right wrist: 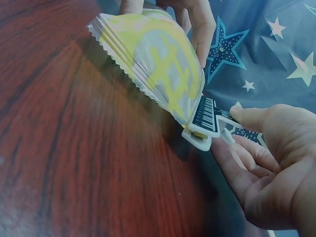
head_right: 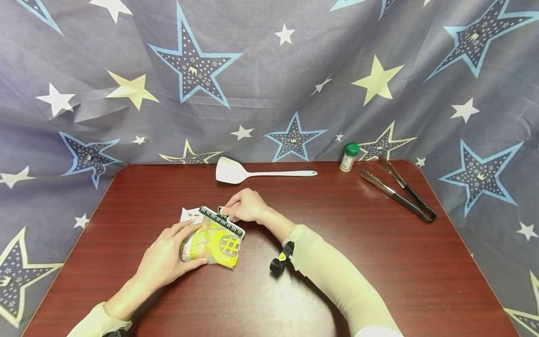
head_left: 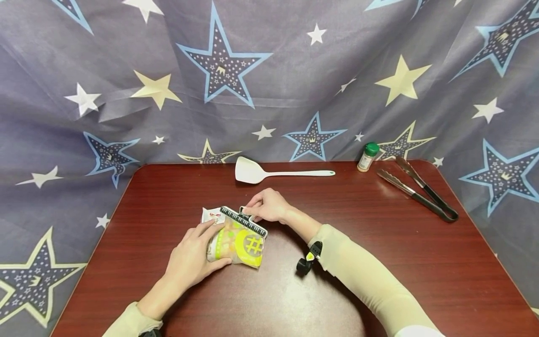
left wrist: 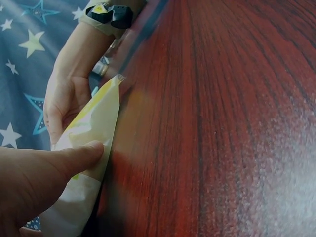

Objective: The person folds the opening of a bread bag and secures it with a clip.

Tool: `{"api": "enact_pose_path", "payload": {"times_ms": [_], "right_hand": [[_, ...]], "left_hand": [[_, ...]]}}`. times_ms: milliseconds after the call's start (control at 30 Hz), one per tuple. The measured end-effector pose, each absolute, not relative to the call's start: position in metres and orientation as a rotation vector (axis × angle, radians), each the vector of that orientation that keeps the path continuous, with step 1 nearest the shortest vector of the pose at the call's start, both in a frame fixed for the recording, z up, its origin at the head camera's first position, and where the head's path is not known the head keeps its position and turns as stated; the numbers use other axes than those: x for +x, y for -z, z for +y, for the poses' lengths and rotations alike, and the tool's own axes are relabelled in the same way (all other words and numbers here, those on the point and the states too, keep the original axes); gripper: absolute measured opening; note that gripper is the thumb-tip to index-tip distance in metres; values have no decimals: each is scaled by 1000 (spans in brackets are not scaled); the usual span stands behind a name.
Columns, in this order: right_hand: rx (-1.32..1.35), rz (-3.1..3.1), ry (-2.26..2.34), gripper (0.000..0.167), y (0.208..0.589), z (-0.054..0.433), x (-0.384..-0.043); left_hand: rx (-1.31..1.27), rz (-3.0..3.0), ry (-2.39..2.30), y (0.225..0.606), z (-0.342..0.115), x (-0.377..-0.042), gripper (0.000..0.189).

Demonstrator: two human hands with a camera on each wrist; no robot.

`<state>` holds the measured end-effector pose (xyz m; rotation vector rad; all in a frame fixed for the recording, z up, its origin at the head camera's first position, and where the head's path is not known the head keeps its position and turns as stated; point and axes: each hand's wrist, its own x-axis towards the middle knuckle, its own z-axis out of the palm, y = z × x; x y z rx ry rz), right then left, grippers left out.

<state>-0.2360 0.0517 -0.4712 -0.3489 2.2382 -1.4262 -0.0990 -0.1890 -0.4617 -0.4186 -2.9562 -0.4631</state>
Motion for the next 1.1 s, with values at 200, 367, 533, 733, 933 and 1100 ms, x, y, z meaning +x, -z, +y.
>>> {"api": "enact_pose_path", "payload": {"times_ms": [200, 367, 533, 733, 933, 1100], "right_hand": [[-365, 2240, 1419, 20, 470, 51, -237], [-382, 2261, 1403, 20, 469, 51, -237], [-385, 2273, 1402, 20, 469, 51, -237], [-370, 2260, 1413, 20, 469, 51, -237], [-371, 2271, 1411, 21, 469, 51, -236], [-481, 2397, 1349, 21, 469, 53, -233]], "left_hand": [[-412, -2951, 469, 462, -188, -100, 91], [-405, -2943, 466, 462, -188, -99, 91], [-409, -2921, 463, 463, -187, -98, 91], [-405, -2929, 465, 464, -187, -99, 92], [-395, -2939, 463, 464, -187, -99, 91], [-382, -2946, 461, 463, -187, -100, 90]]}}
